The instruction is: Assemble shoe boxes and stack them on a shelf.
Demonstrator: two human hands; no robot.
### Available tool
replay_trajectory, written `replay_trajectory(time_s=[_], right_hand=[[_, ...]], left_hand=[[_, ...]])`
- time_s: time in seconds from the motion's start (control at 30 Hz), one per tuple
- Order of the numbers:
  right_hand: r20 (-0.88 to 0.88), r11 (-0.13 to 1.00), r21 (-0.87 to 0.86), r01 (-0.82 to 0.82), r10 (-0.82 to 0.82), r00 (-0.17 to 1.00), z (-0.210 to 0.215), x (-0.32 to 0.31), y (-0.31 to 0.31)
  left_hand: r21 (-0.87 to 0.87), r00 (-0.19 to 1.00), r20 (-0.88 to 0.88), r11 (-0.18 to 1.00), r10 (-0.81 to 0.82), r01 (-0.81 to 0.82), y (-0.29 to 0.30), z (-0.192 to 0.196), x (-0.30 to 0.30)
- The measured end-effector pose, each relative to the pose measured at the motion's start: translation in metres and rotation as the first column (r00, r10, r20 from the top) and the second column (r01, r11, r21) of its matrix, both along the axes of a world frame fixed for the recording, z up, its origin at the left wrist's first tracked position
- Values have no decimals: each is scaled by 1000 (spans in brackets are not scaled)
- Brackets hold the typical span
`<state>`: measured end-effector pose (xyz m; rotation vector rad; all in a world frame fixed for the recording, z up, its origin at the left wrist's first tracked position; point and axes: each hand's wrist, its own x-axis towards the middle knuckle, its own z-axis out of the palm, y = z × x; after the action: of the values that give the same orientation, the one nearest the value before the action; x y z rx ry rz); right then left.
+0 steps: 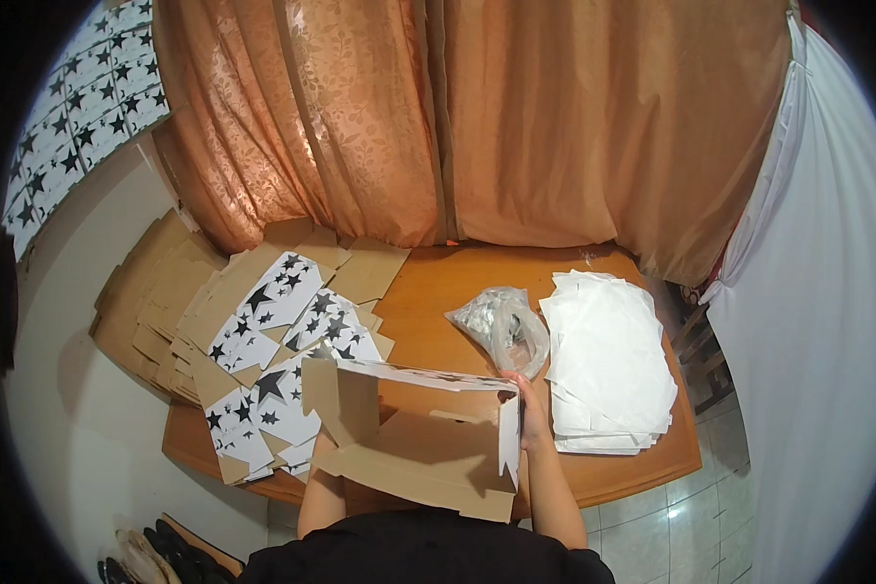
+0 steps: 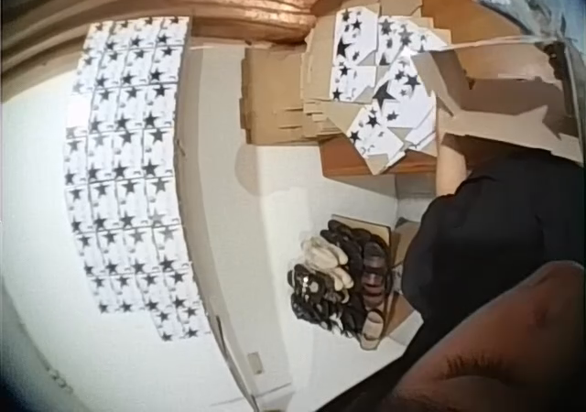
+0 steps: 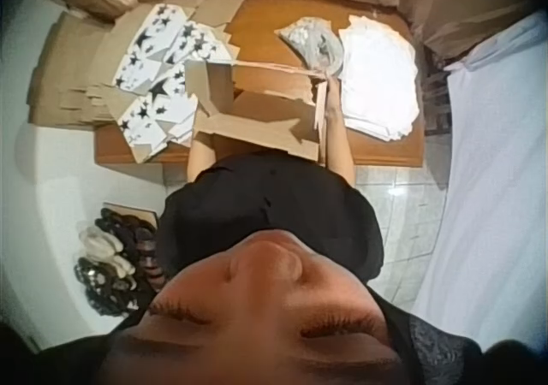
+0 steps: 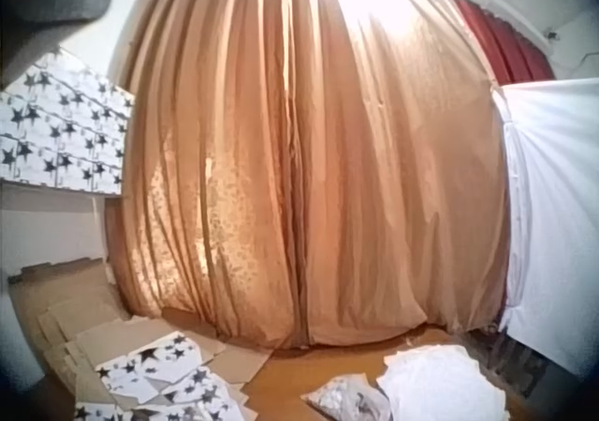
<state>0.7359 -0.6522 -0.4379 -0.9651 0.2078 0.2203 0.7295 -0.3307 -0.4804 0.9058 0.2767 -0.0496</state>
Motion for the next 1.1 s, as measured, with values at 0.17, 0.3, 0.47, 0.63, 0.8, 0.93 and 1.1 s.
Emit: replay_trajectory(time_s=[0.17,0.3,0.47,0.63,0.8,0.93,1.1], right_hand=[[-57,987,-159,-14,5,998,-45,28,-9],[-131,993,-111,-48,33,991,-61,29,1],[-234,931,-355,89,-180,955,-158,39,-19],[141,791,-531,304,-271,952,-168,29,-23],[174,889,-371,268,-217,961,-165,33,-6],[157,913,-286,291,-255,954,-174,38,-4],[169,858,-411,309,-261,950,-163,43,-1]], left_hand=[[72,990,9,988,-141,140,14,-57,15],[122,980,-11,972,-200,200,39,-103,18],[-14,908,-260,941,-329,337,30,-121,-2],[78,974,-141,979,-176,189,6,-98,7],[178,998,55,983,22,-31,-21,-66,31],[220,963,222,954,153,-202,-32,-58,17],[-4,991,106,997,-82,83,-11,-54,23]])
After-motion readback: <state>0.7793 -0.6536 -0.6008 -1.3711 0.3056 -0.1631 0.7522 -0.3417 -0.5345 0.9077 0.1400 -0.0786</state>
